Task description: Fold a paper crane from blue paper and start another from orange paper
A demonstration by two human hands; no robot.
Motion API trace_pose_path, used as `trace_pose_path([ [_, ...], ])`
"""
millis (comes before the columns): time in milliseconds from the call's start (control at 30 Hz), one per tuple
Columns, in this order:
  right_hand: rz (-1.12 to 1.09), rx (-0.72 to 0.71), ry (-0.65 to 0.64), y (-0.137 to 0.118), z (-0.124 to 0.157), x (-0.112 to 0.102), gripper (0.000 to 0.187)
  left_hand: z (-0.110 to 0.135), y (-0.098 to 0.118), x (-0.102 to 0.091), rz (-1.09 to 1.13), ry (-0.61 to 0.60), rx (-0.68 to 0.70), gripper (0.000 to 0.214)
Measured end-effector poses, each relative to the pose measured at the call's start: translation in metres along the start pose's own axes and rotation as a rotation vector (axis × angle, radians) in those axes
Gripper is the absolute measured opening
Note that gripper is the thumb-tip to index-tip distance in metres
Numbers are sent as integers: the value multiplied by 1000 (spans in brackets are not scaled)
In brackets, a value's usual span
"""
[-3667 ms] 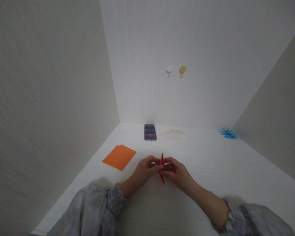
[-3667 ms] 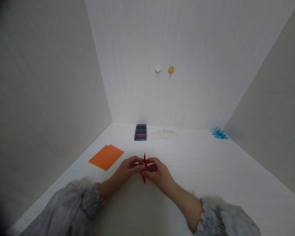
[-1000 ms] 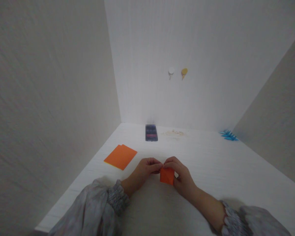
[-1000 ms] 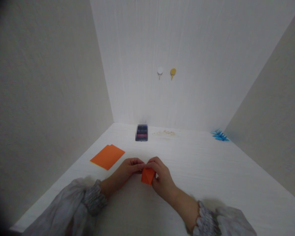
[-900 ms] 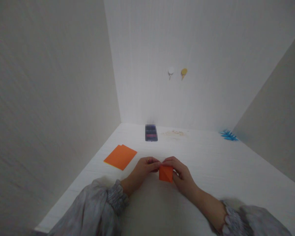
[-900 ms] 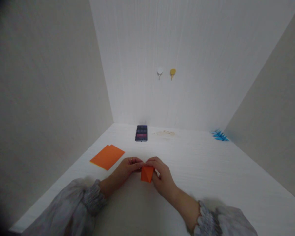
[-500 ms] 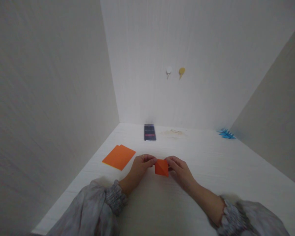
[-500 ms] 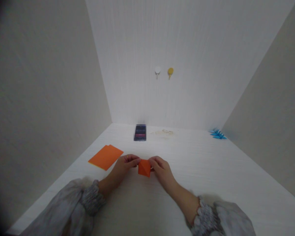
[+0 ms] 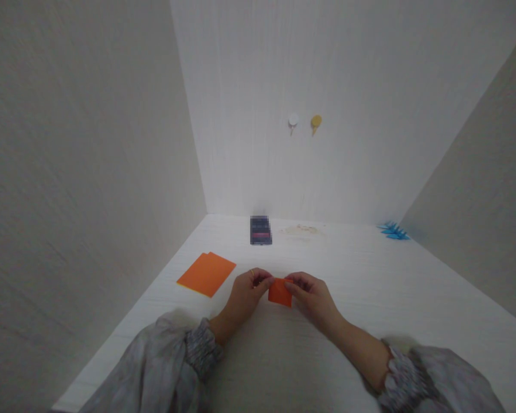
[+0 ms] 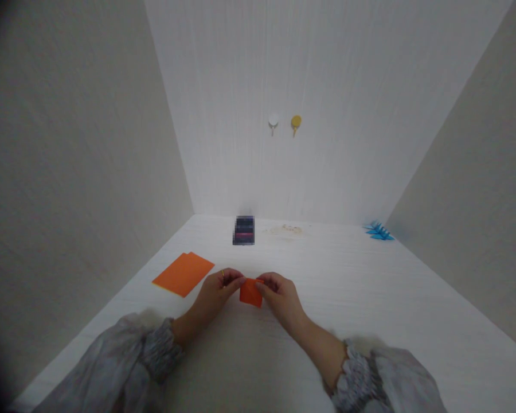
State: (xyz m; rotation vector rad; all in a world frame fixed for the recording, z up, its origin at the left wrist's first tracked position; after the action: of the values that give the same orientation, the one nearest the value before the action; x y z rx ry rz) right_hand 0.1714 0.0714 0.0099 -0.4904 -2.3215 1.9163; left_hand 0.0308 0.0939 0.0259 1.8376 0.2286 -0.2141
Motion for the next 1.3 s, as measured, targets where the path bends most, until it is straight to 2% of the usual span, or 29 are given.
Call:
trace_pose_path([
  [233,57,-3,-1,-10,2,1,18,2,5,-1,-51,15,44,22],
  [367,34,4,9,-11,2,-1,16,3,7,3,15,-11,50,20],
  [633,17,1,7,-12,3,-3,15,4,-10,15,177,-79,-86,23],
  [800,22,12,11,-10,3,-3,16,6,-10,17,207,-109,-130,22],
  [1067,-3,28,1,-11,5,-1,16,4,-14,16,203,-85,-158,25],
  [1300,-49,93,-13,-5,6,1,15,6,-23,19,256,-90,-253,24],
])
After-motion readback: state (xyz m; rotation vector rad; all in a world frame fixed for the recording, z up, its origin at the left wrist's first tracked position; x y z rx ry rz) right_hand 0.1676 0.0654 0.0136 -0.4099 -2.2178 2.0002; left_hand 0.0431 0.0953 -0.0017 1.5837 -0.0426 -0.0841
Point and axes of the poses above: each hand's wrist, its own z-axis away from the middle knuckle, its own x-axis out of the palm, y = z × x, the point moved 10 cm from there along -z, towards the middle knuckle, and after that the axes turned 15 degrees about y, right-handed, at the moved point
